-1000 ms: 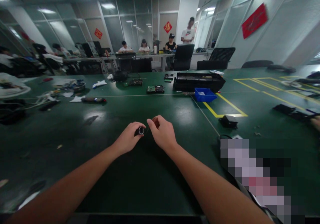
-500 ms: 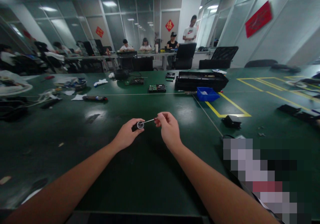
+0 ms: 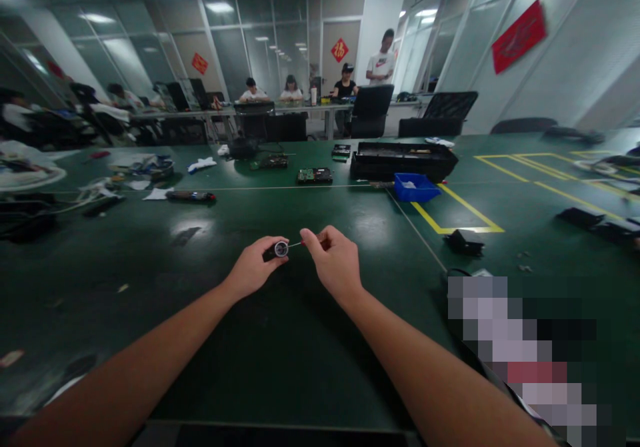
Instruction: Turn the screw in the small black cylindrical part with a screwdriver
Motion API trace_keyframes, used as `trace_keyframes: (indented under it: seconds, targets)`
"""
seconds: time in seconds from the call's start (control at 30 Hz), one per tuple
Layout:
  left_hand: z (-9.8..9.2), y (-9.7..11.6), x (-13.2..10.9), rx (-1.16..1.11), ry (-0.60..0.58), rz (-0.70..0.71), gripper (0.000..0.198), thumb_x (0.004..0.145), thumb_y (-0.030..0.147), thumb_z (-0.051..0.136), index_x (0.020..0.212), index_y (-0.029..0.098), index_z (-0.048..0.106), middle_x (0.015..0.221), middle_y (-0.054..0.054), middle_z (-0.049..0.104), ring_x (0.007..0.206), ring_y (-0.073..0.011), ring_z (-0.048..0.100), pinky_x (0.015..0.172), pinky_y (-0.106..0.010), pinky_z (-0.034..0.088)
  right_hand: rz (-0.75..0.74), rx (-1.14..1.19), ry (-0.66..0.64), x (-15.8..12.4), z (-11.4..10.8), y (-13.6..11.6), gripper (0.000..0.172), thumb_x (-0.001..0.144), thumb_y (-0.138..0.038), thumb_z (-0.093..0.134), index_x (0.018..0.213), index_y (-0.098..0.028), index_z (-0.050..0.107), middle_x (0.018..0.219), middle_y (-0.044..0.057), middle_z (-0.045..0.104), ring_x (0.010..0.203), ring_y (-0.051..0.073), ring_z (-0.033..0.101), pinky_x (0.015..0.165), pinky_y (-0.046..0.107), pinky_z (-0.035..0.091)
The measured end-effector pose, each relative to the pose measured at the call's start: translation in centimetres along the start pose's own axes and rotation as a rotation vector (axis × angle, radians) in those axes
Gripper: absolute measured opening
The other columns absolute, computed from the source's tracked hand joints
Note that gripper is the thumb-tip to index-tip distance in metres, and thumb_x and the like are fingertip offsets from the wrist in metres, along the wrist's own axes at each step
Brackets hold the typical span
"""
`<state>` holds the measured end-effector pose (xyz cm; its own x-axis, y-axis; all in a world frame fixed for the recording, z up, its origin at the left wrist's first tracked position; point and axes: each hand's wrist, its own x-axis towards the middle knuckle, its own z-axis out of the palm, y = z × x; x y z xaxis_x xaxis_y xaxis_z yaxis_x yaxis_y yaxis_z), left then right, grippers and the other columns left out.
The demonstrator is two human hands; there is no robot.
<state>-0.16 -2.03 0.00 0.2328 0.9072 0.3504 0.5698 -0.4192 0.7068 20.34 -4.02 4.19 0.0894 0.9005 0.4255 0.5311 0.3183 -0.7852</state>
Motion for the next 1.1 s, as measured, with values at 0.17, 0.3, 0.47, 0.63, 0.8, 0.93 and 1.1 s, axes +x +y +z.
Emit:
trace_keyframes:
  seconds: [0.17,0.3,0.47,0.63,0.8,0.93,1.1]
  targets:
    - [-0.09,-0.07,-0.07,-0.004,0.002,-0.001,0.036,0.085,0.020,0.073,0.120,0.026,0.066,0.118,-0.003,0.067,0.112,-0.0213,0.061,0.101,-0.038,0.045,-0.054,-0.074,0.008,-0.26,0.09,0.05,0.047,0.091,-0.056,0.060,0.059,-0.022,0.051,0.051,-0.004,0.050,0.048,0.012,0.044,0.050,0.027,0.032]
    - [-0.18,-0.02,-0.08,-0.021,0.002,-0.009,0.035,0.085,0.021,0.072,0.120,0.025,0.066,0.118,-0.003,0.067,0.112,-0.0212,0.061,0.102,-0.039,0.046,-0.097,-0.095,-0.027,-0.38,0.13,0.13,0.045,0.090,-0.057,0.061,0.062,-0.023,0.052,0.052,-0.004,0.049,0.047,0.012,0.043,0.050,0.028,0.031]
    - [-0.26,-0.14,-0.01,-0.013,0.010,-0.010,0.034,0.085,0.021,0.072,0.119,0.023,0.066,0.118,-0.005,0.067,0.111,-0.0222,0.062,0.102,-0.040,0.046,-0.106,-0.086,-0.063,-0.45,0.12,0.15,0.043,0.090,-0.057,0.061,0.064,-0.024,0.053,0.054,-0.003,0.054,0.049,0.013,0.047,0.051,0.028,0.034]
    - [-0.26,-0.37,0.04,-0.004,0.022,0.001,0.035,0.085,0.020,0.072,0.119,0.024,0.067,0.118,-0.004,0.067,0.112,-0.0218,0.062,0.103,-0.039,0.046,-0.165,0.027,-0.134,-0.39,0.18,0.26,0.019,0.093,-0.042,0.061,0.093,-0.024,0.064,0.084,0.003,0.072,0.074,0.019,0.065,0.067,0.032,0.048]
    - [-0.25,-0.28,0.04,-0.010,0.017,-0.006,0.034,0.084,0.020,0.072,0.117,0.024,0.068,0.118,-0.004,0.068,0.112,-0.0217,0.061,0.103,-0.038,0.046,-0.171,0.109,-0.215,-0.42,0.07,0.01,0.015,0.094,-0.035,0.058,0.104,-0.024,0.063,0.093,0.004,0.073,0.085,0.020,0.069,0.077,0.034,0.051]
    - [-0.28,-0.13,0.03,-0.014,0.006,-0.004,0.034,0.085,0.020,0.072,0.118,0.024,0.067,0.118,-0.004,0.067,0.112,-0.0215,0.061,0.102,-0.038,0.045,-0.110,0.032,-0.208,-0.56,0.03,-0.21,0.028,0.099,-0.046,0.048,0.095,-0.024,0.066,0.069,-0.001,0.066,0.061,0.017,0.062,0.060,0.031,0.044]
    - [-0.28,-0.06,0.02,-0.011,-0.004,-0.026,0.035,0.084,0.019,0.072,0.118,0.024,0.067,0.117,-0.004,0.067,0.111,-0.0216,0.062,0.102,-0.039,0.046,-0.077,0.153,-0.143,-0.62,0.34,0.11,0.020,0.096,-0.035,0.051,0.112,-0.025,0.058,0.081,0.001,0.069,0.071,0.019,0.066,0.067,0.033,0.047]
